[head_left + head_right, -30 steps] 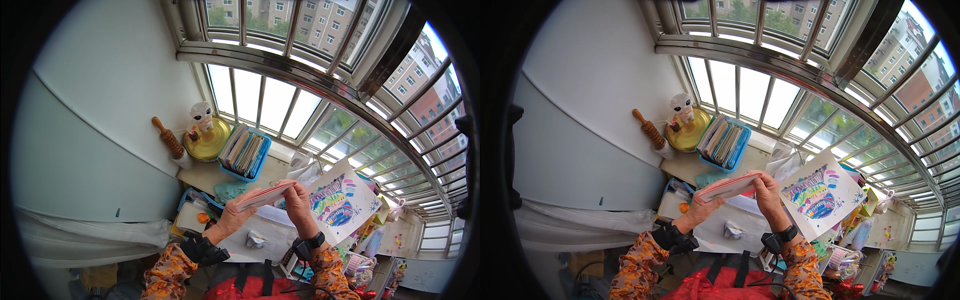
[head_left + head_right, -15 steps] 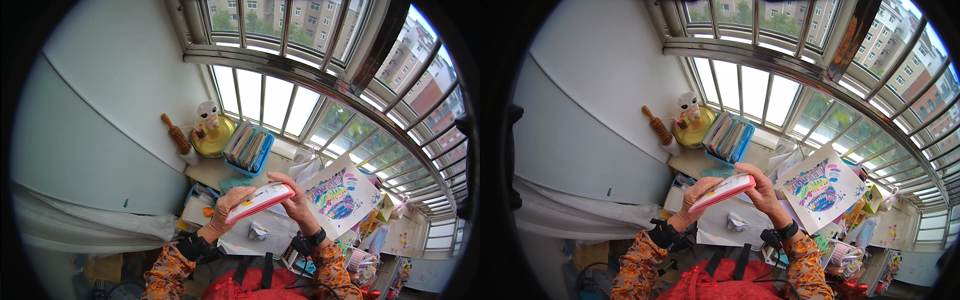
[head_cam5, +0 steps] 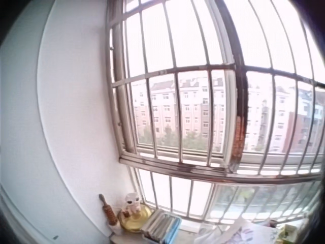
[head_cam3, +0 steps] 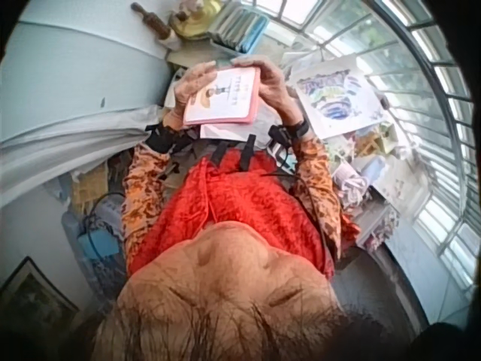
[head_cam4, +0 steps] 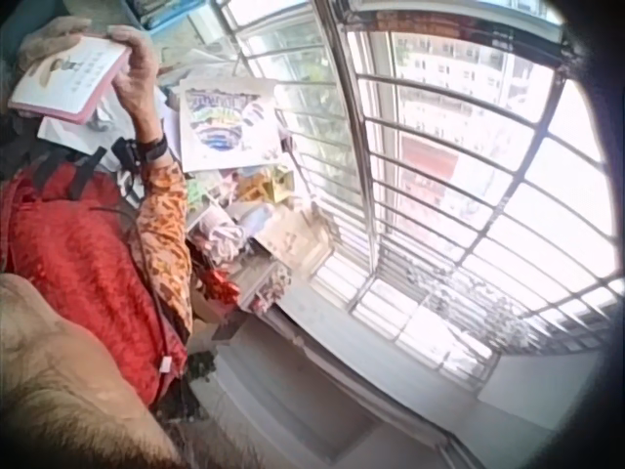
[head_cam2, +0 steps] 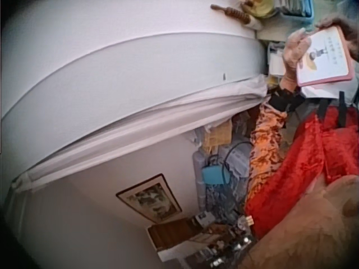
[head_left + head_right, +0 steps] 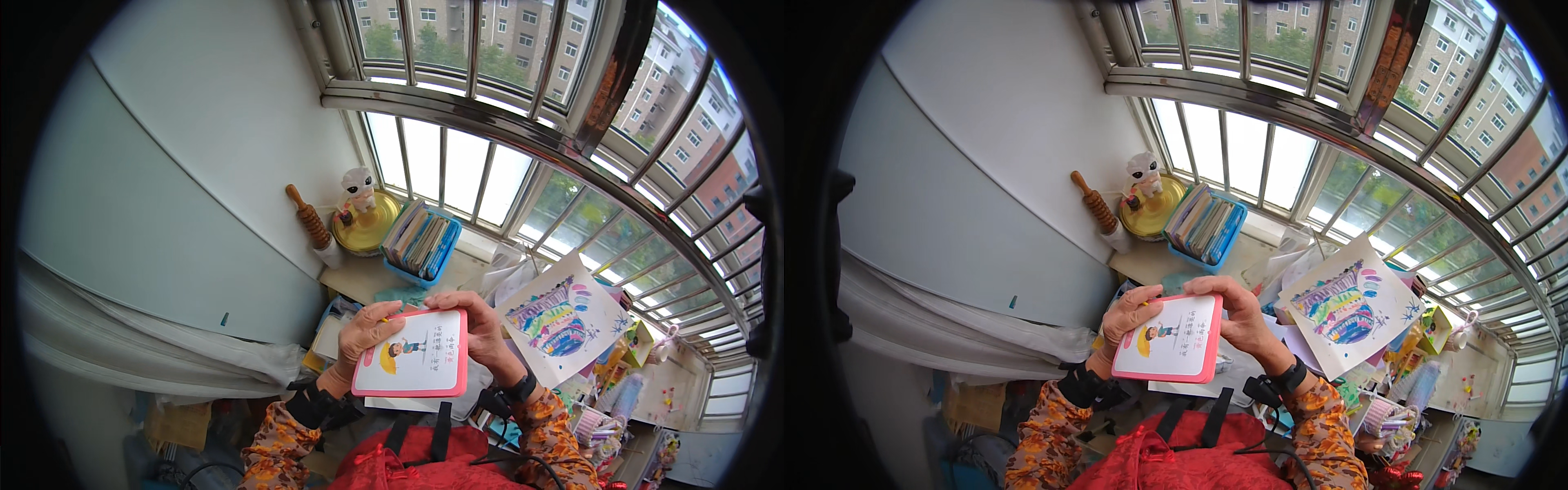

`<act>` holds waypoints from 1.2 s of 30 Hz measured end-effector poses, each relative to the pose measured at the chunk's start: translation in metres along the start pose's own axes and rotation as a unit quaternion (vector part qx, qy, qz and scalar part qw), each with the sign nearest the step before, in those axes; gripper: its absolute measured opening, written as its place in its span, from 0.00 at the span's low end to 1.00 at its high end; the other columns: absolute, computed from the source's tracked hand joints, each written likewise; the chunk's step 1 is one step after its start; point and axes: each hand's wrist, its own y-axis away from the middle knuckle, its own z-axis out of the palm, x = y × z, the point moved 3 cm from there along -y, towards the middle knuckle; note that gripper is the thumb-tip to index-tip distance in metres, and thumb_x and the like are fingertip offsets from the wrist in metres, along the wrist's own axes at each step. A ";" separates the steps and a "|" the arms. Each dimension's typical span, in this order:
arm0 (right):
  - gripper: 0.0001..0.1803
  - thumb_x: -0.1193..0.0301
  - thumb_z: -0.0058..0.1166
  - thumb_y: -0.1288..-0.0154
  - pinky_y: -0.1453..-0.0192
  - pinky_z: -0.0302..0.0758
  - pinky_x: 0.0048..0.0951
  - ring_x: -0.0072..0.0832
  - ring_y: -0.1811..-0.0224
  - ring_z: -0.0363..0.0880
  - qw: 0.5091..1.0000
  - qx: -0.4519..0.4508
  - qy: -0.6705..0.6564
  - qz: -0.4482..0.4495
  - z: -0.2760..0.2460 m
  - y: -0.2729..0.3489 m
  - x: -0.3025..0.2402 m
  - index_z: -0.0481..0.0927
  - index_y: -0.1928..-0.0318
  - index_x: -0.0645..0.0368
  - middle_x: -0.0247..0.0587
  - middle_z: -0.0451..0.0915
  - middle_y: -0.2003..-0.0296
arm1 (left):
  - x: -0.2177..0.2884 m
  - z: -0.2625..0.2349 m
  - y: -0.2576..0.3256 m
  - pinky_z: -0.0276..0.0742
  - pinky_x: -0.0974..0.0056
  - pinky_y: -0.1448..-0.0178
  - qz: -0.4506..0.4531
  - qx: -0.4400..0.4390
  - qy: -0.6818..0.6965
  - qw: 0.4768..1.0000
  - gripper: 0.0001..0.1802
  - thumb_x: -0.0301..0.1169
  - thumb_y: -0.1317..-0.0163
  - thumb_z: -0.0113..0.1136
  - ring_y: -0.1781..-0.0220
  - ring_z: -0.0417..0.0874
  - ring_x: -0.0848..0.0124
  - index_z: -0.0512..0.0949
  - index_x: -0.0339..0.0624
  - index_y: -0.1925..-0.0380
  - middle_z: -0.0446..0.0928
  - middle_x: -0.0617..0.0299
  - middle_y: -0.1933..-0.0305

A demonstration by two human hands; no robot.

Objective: The person sorts through a stack of children's drawings and small books on a cluttered table near a window. They pick up items, flip through pages, and place them back into a blue tray or onto the table.

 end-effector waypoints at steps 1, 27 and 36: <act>0.19 0.76 0.67 0.43 0.38 0.71 0.32 0.32 0.44 0.74 1.000 -0.004 -0.019 0.003 0.001 0.000 0.000 0.77 0.51 0.59 0.41 0.76 0.50 | 0.003 0.001 0.002 0.75 0.62 0.40 0.003 -0.002 0.001 1.000 0.21 0.20 0.50 0.67 0.43 0.78 0.59 0.83 0.42 0.52 0.77 0.50 0.42; 0.16 0.64 0.63 0.36 0.64 0.75 0.21 0.17 0.66 0.77 0.962 0.192 -0.090 0.170 0.016 0.005 0.023 0.82 0.55 0.63 0.32 0.82 0.66 | -0.004 0.035 0.036 0.73 0.66 0.42 -0.353 0.076 0.379 0.852 0.26 0.32 0.38 0.66 0.46 0.76 0.73 0.70 0.39 0.42 0.76 0.61 0.46; 0.24 0.72 0.63 0.38 0.51 0.77 0.27 0.25 0.54 0.79 0.978 0.180 0.061 0.087 0.007 -0.001 0.024 0.74 0.41 0.59 0.42 0.79 0.52 | -0.022 0.026 0.039 0.77 0.70 0.54 -0.408 0.068 0.337 0.846 0.26 0.33 0.38 0.67 0.55 0.79 0.75 0.71 0.39 0.42 0.78 0.62 0.52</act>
